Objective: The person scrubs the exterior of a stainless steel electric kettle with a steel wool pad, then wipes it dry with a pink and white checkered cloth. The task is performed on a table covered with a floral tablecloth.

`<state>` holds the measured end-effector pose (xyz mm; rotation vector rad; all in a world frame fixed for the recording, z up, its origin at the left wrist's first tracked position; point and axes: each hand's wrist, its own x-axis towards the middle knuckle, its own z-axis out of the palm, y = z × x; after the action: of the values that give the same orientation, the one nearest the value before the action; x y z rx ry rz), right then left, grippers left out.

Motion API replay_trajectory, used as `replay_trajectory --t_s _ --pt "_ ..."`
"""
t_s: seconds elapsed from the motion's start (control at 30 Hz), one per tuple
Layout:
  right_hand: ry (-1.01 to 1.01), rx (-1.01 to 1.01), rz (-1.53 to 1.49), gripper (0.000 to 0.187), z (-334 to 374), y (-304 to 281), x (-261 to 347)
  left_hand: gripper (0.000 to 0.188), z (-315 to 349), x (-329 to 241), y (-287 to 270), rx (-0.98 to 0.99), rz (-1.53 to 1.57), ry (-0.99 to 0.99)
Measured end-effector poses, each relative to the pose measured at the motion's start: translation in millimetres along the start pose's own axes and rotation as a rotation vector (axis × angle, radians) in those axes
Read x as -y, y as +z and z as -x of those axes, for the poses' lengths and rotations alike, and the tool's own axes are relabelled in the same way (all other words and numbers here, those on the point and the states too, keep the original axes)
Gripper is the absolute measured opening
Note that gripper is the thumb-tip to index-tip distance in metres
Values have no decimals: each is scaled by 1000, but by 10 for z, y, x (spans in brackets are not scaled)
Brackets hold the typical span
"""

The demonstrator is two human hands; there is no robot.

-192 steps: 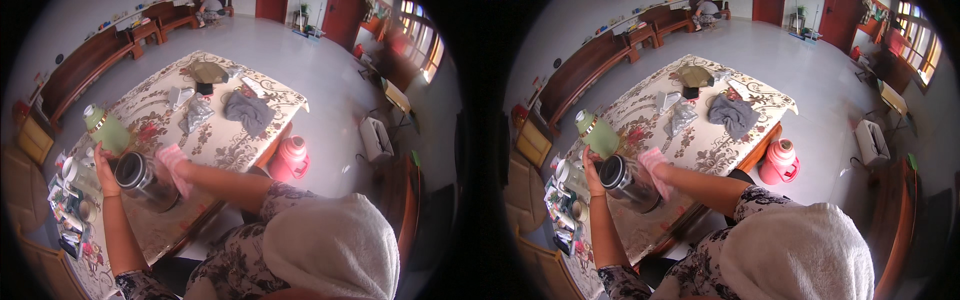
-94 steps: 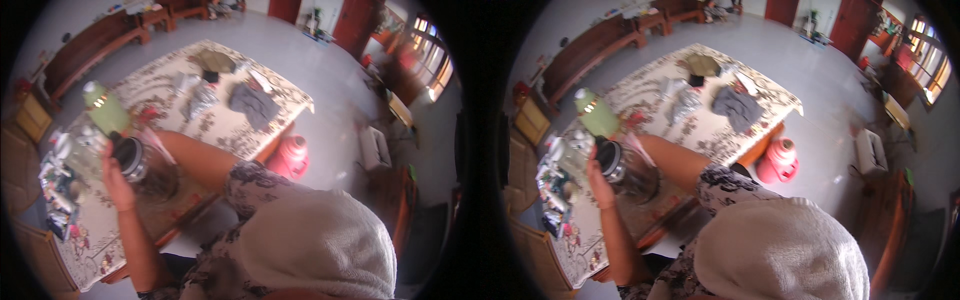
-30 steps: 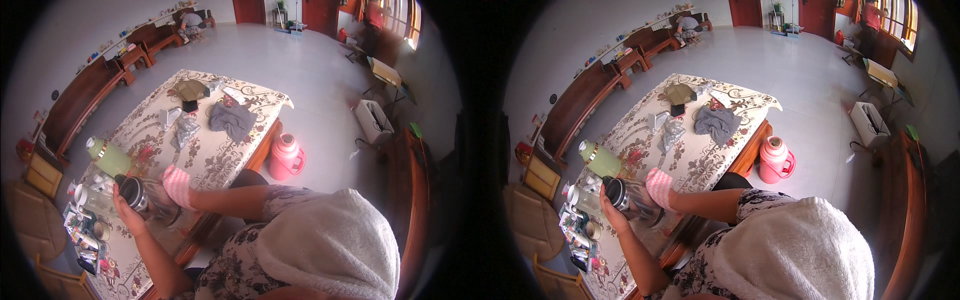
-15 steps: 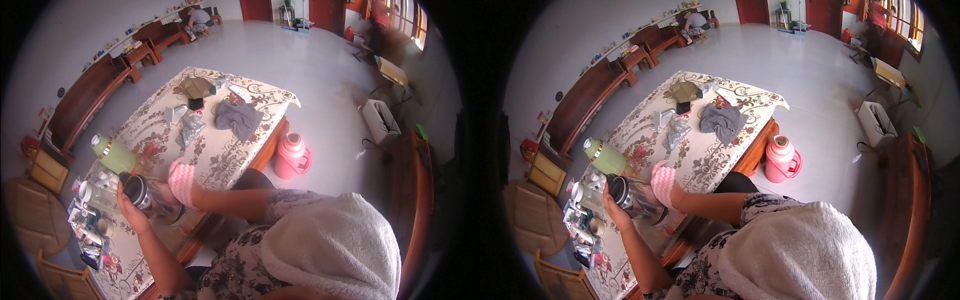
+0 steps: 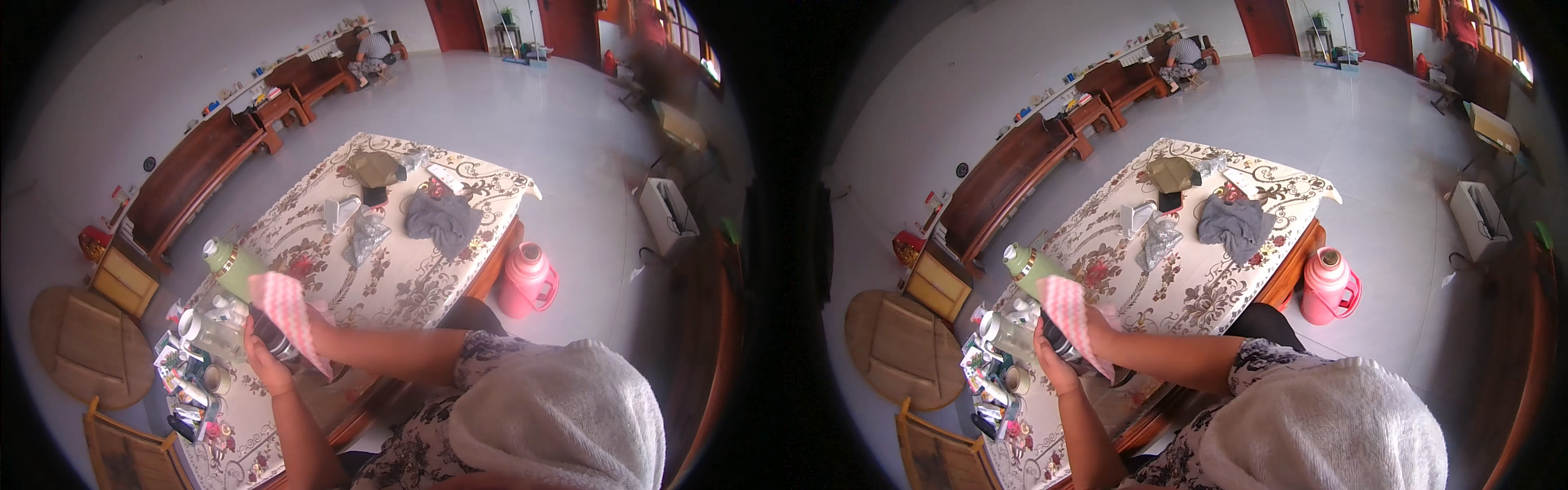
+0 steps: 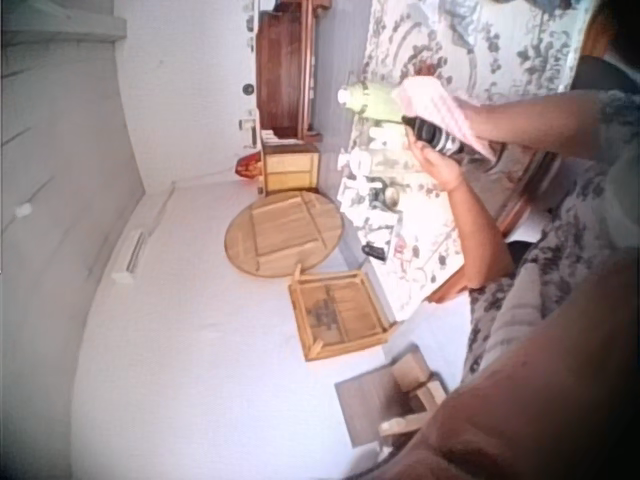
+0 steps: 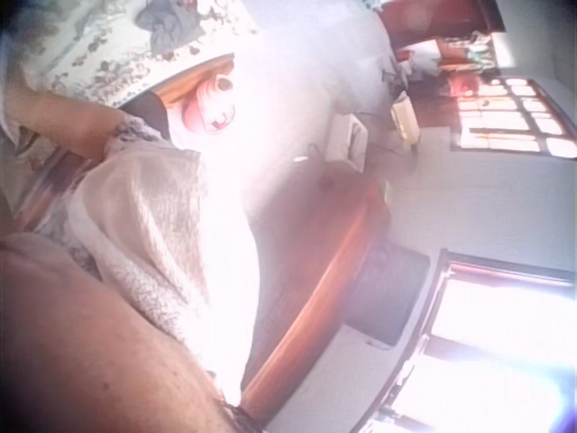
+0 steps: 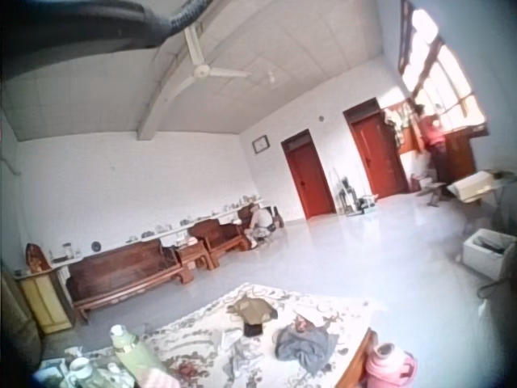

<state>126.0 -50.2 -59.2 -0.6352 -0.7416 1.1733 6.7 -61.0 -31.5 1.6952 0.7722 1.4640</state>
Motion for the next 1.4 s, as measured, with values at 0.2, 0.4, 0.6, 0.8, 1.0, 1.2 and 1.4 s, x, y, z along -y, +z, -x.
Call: replay_trajectory --t_s 0.2,0.4,0.6,0.8,1.0,1.2,1.4 --pt "-628 138 763 24 -275 -218 -160 46 -46 88 0 -31 -67 42" --pt "-449 242 1151 29 71 -160 721 48 26 102 -66 -34 37 7" --pt "152 224 617 47 203 -493 580 50 -11 13 77 -10 31 17" --pt "398 154 302 56 163 -469 572 52 9 -13 71 -34 -10 40" --pt "328 229 613 50 292 -175 828 48 0 -17 -18 -59 -54 21" --pt "735 138 19 58 445 18 1100 46 -22 170 -81 -8 -82 192" --pt "489 42 334 31 -160 343 1092 35 18 -39 24 -84 -173 112"
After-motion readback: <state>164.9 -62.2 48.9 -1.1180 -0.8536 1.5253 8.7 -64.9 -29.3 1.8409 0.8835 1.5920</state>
